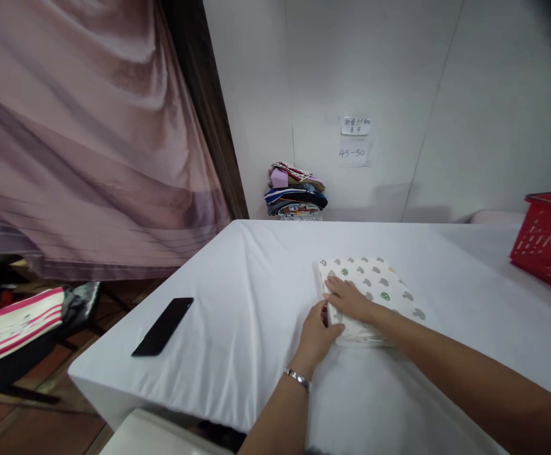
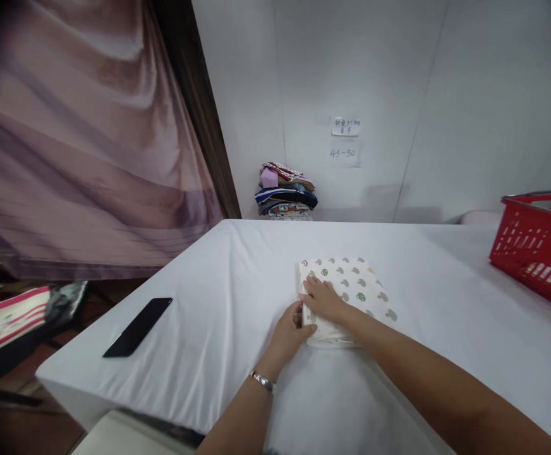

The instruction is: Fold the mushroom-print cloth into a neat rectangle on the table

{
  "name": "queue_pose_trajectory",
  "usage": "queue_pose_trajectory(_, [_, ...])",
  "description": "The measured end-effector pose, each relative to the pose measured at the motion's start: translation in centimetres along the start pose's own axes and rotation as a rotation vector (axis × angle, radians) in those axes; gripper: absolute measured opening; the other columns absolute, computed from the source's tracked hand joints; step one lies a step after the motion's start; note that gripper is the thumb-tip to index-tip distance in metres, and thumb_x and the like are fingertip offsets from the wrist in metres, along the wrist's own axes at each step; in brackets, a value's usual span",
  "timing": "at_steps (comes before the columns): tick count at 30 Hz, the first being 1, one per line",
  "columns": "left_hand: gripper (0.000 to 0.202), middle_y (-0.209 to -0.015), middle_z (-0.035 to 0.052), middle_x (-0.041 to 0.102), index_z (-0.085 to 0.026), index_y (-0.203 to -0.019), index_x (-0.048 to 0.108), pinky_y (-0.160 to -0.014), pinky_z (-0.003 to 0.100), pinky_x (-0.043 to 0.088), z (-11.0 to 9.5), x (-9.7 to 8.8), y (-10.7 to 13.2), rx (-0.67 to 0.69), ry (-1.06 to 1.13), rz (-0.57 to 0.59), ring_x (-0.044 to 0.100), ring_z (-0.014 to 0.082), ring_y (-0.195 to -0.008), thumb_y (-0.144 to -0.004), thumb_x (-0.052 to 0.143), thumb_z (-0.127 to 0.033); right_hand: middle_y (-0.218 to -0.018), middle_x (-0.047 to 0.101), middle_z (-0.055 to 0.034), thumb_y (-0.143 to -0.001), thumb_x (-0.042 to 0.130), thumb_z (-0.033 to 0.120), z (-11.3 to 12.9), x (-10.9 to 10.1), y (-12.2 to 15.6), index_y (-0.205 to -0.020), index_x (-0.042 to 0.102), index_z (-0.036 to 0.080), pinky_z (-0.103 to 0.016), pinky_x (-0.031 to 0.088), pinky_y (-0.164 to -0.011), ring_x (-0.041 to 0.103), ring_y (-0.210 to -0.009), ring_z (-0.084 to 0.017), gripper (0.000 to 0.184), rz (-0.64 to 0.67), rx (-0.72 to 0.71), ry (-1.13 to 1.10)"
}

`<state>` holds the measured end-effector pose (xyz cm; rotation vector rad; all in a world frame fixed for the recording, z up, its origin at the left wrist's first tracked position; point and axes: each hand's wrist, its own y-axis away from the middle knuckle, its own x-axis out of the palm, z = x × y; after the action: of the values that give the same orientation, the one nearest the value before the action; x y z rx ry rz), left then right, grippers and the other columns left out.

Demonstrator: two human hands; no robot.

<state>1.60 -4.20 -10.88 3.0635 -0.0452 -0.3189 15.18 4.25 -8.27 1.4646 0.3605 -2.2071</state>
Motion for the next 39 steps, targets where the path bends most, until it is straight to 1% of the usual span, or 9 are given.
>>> queue_pose_trajectory(6, [0.061,-0.112,0.0072,0.061,-0.02,-0.123,0.049,-0.087,0.031,0.043,0.1,0.0,0.1,0.083,0.006,-0.002,0.057,0.0199,-0.098,-0.066,0.068,-0.019,-0.148,0.023,-0.0065,-0.091,0.033,0.047,-1.2,1.2,8.6,-0.143,0.025,0.024,-0.048,0.017,-0.11,0.017,-0.136,-0.023,0.057,-0.055,-0.188,0.029])
queue_pose_trajectory(11, [0.058,-0.116,0.0081,0.06,-0.021,-0.123,0.049,-0.09,0.032,0.043,0.1,0.2,0.3,0.094,0.034,0.003,0.057,0.0207,-0.103,-0.067,0.067,-0.018,-0.149,0.022,-0.0059,-0.089,0.043,0.036,-1.8,2.3,12.4,-0.144,0.019,0.023,-0.049,0.018,-0.11,0.017,-0.137,-0.023,0.062,-0.137,-0.253,0.153])
queue_pose_trajectory(16, [0.059,-0.116,0.0088,0.06,-0.02,-0.123,0.049,-0.089,0.031,0.043,-0.1,0.2,0.3,0.075,0.034,0.003,0.058,0.021,-0.102,-0.067,0.068,-0.018,-0.143,0.036,-0.006,-0.089,0.044,0.031,-2.2,1.5,13.6,-0.14,0.031,0.025,-0.048,0.03,-0.106,0.031,-0.131,-0.024,0.053,-0.202,-0.277,0.168])
queue_pose_trajectory(22, [0.058,-0.115,0.0079,0.06,-0.02,-0.125,0.046,-0.085,0.03,0.045,-0.2,0.3,0.5,0.083,-0.008,-0.009,0.059,0.0189,-0.096,-0.07,0.064,-0.019,-0.113,0.061,-0.008,-0.091,0.041,0.027,-3.0,0.1,14.1,-0.114,0.058,0.027,-0.044,0.047,-0.084,0.056,-0.101,-0.025,0.029,-0.355,-0.248,0.112])
queue_pose_trajectory(26, [0.057,-0.122,0.0074,0.054,-0.022,-0.127,0.043,-0.091,0.032,0.042,-0.6,0.6,1.2,0.195,-0.218,-0.123,0.054,0.0196,-0.104,-0.072,0.06,-0.02,-0.092,0.062,-0.0082,-0.092,0.038,0.025,-3.3,-0.1,13.8,-0.1,0.062,0.023,-0.037,0.047,-0.07,0.056,-0.085,-0.022,0.026,-0.366,-0.215,0.106])
queue_pose_trajectory(29, [0.054,-0.132,0.006,0.044,-0.025,-0.128,0.043,-0.101,0.036,0.034,-1.2,1.1,1.9,0.411,-0.442,-0.214,0.04,0.0207,-0.12,-0.076,0.055,-0.018,-0.087,0.061,-0.0077,-0.092,0.037,0.025,-3.5,-0.1,13.4,-0.093,0.062,0.022,-0.036,0.046,-0.067,0.055,-0.08,-0.021,0.026,-0.353,-0.213,0.09])
queue_pose_trajectory(33, [0.034,-0.124,0.0052,0.05,-0.025,-0.114,0.054,-0.097,0.041,0.035,-1.7,2.0,2.4,0.61,-0.63,-0.139,0.042,0.0216,-0.116,-0.08,0.055,-0.023,-0.087,0.06,-0.0063,-0.091,0.039,0.026,-3.6,-0.5,12.9,-0.09,0.06,0.022,-0.036,0.046,-0.068,0.054,-0.081,-0.02,0.022,-0.307,-0.195,0.024])
queue_pose_trajectory(36, [0.018,-0.104,0.0019,0.059,-0.027,-0.099,0.061,-0.087,0.039,0.038,-1.8,2.5,2.5,0.619,-0.694,-0.071,0.049,0.0196,-0.101,-0.081,0.057,-0.025,-0.082,0.059,-0.0049,-0.09,0.039,0.028,-3.5,-0.9,12.9,-0.084,0.059,0.023,-0.036,0.046,-0.068,0.054,-0.079,-0.02,0.022,-0.28,-0.182,-0.026])
queue_pose_trajectory(39, [0.012,-0.097,0.0008,0.06,-0.026,-0.092,0.063,-0.083,0.037,0.037,-1.8,2.6,2.4,0.624,-0.715,-0.068,0.049,0.018,-0.097,-0.083,0.055,-0.025,-0.082,0.059,-0.0049,-0.092,0.036,0.028,-3.6,-0.9,13.0,-0.081,0.058,0.022,-0.035,0.045,-0.067,0.053,-0.078,-0.02,0.025,-0.278,-0.19,-0.037])
